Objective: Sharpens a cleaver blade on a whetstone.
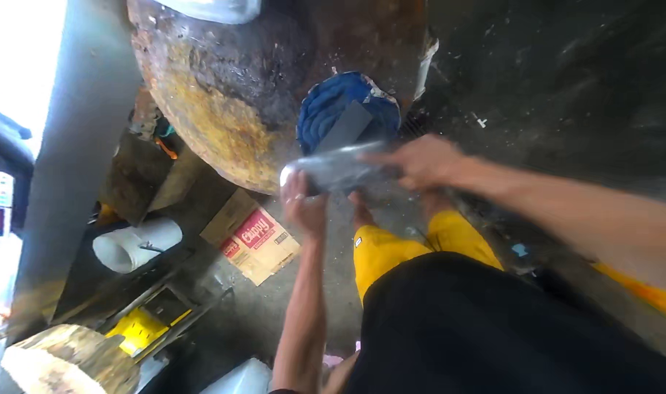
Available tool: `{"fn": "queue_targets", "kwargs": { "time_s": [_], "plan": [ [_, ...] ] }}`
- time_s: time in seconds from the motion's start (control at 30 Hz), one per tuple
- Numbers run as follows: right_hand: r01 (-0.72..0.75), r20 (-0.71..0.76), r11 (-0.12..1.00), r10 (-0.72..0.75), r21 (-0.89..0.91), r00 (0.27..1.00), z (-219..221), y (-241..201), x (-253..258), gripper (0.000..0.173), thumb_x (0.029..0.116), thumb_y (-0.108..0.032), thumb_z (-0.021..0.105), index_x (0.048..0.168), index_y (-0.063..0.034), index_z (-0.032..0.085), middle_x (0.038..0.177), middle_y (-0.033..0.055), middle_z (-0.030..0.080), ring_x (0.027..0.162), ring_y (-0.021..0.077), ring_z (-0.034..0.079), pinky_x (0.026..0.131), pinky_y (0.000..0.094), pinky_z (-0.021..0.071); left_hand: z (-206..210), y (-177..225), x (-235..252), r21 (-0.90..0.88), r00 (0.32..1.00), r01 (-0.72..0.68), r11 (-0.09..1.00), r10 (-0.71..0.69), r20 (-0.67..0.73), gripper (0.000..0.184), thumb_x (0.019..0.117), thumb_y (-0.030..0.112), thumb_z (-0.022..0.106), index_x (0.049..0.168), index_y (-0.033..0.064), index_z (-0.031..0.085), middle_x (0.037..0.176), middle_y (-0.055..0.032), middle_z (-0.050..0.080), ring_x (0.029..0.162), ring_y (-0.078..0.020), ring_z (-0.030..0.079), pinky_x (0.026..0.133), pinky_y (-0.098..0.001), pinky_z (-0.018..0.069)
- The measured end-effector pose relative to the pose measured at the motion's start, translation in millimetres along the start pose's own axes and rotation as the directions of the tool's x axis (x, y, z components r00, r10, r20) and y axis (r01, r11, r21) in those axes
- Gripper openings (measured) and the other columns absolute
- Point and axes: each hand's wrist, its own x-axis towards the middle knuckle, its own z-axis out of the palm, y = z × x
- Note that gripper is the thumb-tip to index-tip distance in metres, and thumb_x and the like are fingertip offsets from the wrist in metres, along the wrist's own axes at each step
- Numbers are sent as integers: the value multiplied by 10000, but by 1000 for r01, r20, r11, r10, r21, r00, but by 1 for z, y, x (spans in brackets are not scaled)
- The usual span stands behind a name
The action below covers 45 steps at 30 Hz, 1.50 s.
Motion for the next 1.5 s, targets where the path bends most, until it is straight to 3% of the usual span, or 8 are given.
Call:
{"fn": "queue_targets", "kwargs": {
  "time_s": [0.17,0.43,0.57,0.73,0.97,1.17,1.37,1.5],
  "plan": [
    [-352,-170,921,324,-168,930,-63,114,-113,864,906,-299,722,1578,-566,248,930,268,710,800,541,660,609,710,465,108,135,60,-165,977,-211,963,214,-3,535,740,296,900,1222,113,759,1335,-71,697,1312,-240,615,1164,-413,437],
    [164,84,987,-163,-5,983,21,-79,57,938,808,-239,763,1570,-535,302,942,168,711,855,411,676,737,633,510,-67,-89,-46,106,991,130,986,-134,30,559,785,268,889,1280,82,709,1407,-101,643,1351,-260,580,1153,-471,458],
    [46,14,999,-46,11,999,-2,-13,6,916,839,-246,746,1564,-564,286,974,171,732,859,425,689,716,652,515,-11,-5,-13,-18,999,36,999,-36,-5,548,762,188,886,1247,4,708,1381,-196,640,1329,-342,586,1139,-498,458],
    [-351,-226,925,314,-146,922,-47,100,-121,856,916,-259,709,1582,-552,258,952,255,717,781,532,667,592,704,463,114,131,58,-217,977,-213,953,207,-50,556,700,183,911,1227,98,755,1342,-94,691,1312,-254,613,1174,-434,422],
    [-222,-125,967,207,-123,970,20,19,-83,843,903,-325,681,1570,-590,238,873,136,704,700,375,676,558,578,512,43,41,-9,-145,990,-141,979,136,-43,517,759,150,868,1251,69,729,1370,-101,672,1336,-272,592,1179,-470,421],
    [-499,-218,858,467,-123,857,-34,52,-129,846,921,-260,694,1584,-550,256,947,301,695,800,568,651,586,710,441,105,118,61,-272,972,-234,933,234,-31,564,704,137,887,1249,105,747,1343,-67,693,1318,-230,610,1172,-421,424],
    [-201,-99,969,188,-141,977,22,4,-84,845,897,-290,679,1582,-553,260,923,142,703,706,366,677,561,563,514,33,38,-17,-106,996,-87,991,87,-2,515,793,171,856,1282,86,716,1390,-86,661,1349,-265,583,1184,-476,421],
    [-397,-262,913,362,-95,895,-11,55,-111,792,930,-251,667,1563,-560,305,1045,267,690,840,526,665,597,692,478,88,101,33,-131,986,-154,979,143,-90,483,721,185,874,1185,96,772,1286,-93,720,1264,-258,647,1134,-438,464]
  ]
}}
